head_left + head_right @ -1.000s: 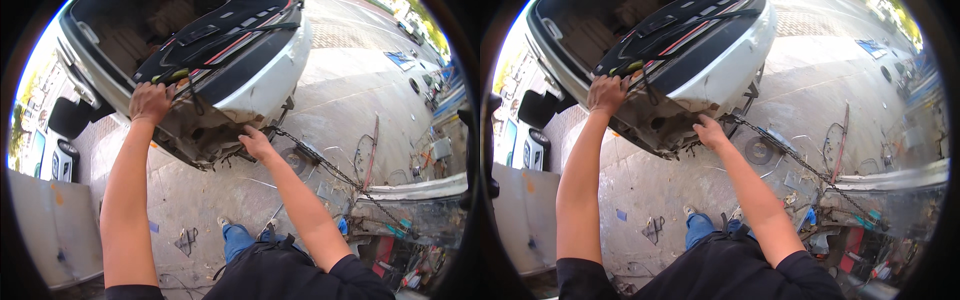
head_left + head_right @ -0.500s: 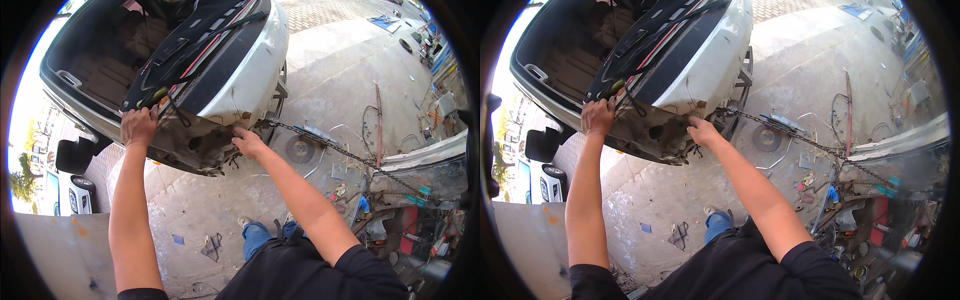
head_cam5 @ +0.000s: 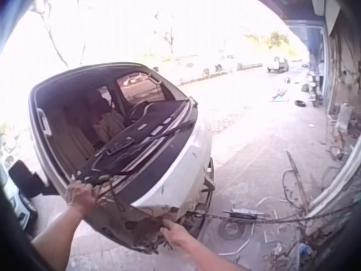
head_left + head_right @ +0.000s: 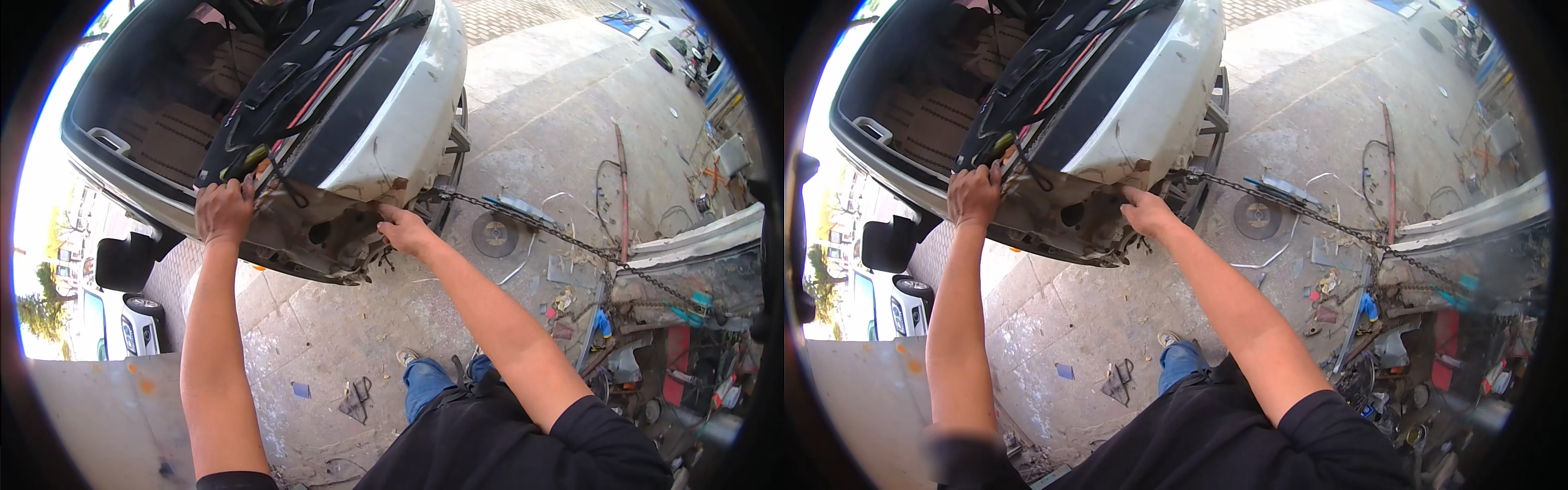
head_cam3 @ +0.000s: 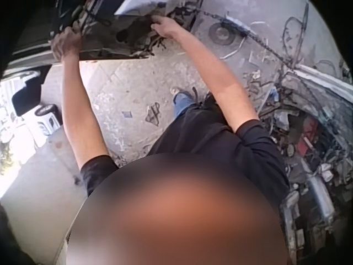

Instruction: The person uses a long metal bar to pry and adjust the front bumper area of a white car. They repeatedly insert the bar into the bumper and apply leverage to reposition the damaged panel.

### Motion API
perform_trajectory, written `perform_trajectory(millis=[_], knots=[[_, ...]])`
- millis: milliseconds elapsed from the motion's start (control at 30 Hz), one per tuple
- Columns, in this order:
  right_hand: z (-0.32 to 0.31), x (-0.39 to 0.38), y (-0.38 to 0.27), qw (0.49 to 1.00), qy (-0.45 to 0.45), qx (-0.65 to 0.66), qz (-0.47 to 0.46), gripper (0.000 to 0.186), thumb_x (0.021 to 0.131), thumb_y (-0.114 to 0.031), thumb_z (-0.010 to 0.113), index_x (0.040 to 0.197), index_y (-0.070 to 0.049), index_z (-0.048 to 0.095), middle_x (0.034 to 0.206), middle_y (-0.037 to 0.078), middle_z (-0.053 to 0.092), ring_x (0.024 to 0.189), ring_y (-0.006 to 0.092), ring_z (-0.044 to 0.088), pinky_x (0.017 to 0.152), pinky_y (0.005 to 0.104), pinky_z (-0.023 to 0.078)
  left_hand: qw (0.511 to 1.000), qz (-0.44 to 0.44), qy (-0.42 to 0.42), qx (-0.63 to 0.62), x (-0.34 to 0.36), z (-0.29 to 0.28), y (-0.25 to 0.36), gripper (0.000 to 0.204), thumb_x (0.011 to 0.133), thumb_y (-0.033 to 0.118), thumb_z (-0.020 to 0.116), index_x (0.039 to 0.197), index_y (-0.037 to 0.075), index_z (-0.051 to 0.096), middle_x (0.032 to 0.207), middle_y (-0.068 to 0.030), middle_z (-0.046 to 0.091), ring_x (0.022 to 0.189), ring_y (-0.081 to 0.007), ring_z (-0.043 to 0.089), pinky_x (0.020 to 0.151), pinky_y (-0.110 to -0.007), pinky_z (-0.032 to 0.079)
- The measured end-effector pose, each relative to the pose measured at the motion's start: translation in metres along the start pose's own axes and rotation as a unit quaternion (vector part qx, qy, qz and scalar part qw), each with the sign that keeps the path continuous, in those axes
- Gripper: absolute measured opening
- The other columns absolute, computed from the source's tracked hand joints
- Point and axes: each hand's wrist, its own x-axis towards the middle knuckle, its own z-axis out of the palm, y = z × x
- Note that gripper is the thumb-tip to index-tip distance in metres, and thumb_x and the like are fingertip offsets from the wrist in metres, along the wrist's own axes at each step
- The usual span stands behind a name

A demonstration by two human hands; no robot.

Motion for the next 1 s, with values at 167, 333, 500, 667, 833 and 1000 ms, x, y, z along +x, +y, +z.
perform_trajectory(millis=[167,333,500,667,833,1000], knots=[[0.000,0.003,0.004,1.000,-0.003,0.023,0.004,0.053,0.104,-0.016,0.063,0.156,-0.013,0.057,0.105,0.005,0.074,0.083,0.0134,0.065,0.077,0.0319,0.056,1.000,0.001,0.005,-0.006,-0.001,0.003,-0.002,0.043,0.103,0.041,0.063,0.075,0.010,0.073,0.076,-0.0125,0.075,0.082,-0.0294,0.071,0.086,-0.043,0.053],[0.000,0.001,0.003,0.999,-0.006,0.044,0.018,0.055,0.104,-0.014,0.063,0.158,-0.016,0.056,0.107,0.004,0.073,0.081,0.0125,0.063,0.074,0.0307,0.055,1.000,-0.005,0.005,-0.008,-0.002,0.005,-0.004,0.042,0.102,0.041,0.064,0.075,0.011,0.074,0.075,-0.0128,0.074,0.082,-0.0296,0.071,0.086,-0.043,0.053],[-0.003,-0.007,-0.003,0.997,-0.017,0.071,0.036,0.058,0.104,-0.012,0.063,0.161,-0.018,0.054,0.105,0.003,0.071,0.081,0.0125,0.063,0.073,0.0310,0.054,1.000,-0.008,0.007,-0.013,-0.002,0.006,-0.004,0.042,0.102,0.041,0.064,0.075,0.011,0.074,0.075,-0.0130,0.073,0.082,-0.0295,0.071,0.085,-0.043,0.053],[-0.006,-0.011,-0.007,0.997,-0.043,0.046,0.046,0.062,0.104,-0.011,0.061,0.164,-0.022,0.049,0.103,0.002,0.069,0.080,0.0122,0.061,0.071,0.0299,0.053,1.000,-0.009,0.012,-0.012,-0.002,0.006,-0.004,0.043,0.102,0.041,0.064,0.075,0.010,0.075,0.075,-0.0130,0.073,0.082,-0.0293,0.071,0.084,-0.043,0.053],[-0.008,-0.010,-0.006,0.995,-0.056,0.064,0.055,0.064,0.104,-0.009,0.060,0.165,-0.025,0.047,0.103,0.003,0.068,0.080,0.0122,0.060,0.072,0.0291,0.054,1.000,-0.008,0.014,-0.020,-0.002,0.005,-0.005,0.044,0.102,0.042,0.063,0.074,0.010,0.075,0.074,-0.0131,0.073,0.080,-0.0293,0.070,0.083,-0.042,0.053],[-0.008,-0.009,0.000,0.995,-0.058,0.049,0.058,0.066,0.104,-0.009,0.060,0.165,-0.030,0.047,0.101,0.004,0.069,0.080,0.0125,0.062,0.074,0.0299,0.055,1.000,-0.006,0.015,-0.020,-0.001,0.006,-0.006,0.044,0.102,0.041,0.063,0.074,0.010,0.075,0.073,-0.0134,0.073,0.078,-0.0292,0.070,0.084,-0.042,0.053]])
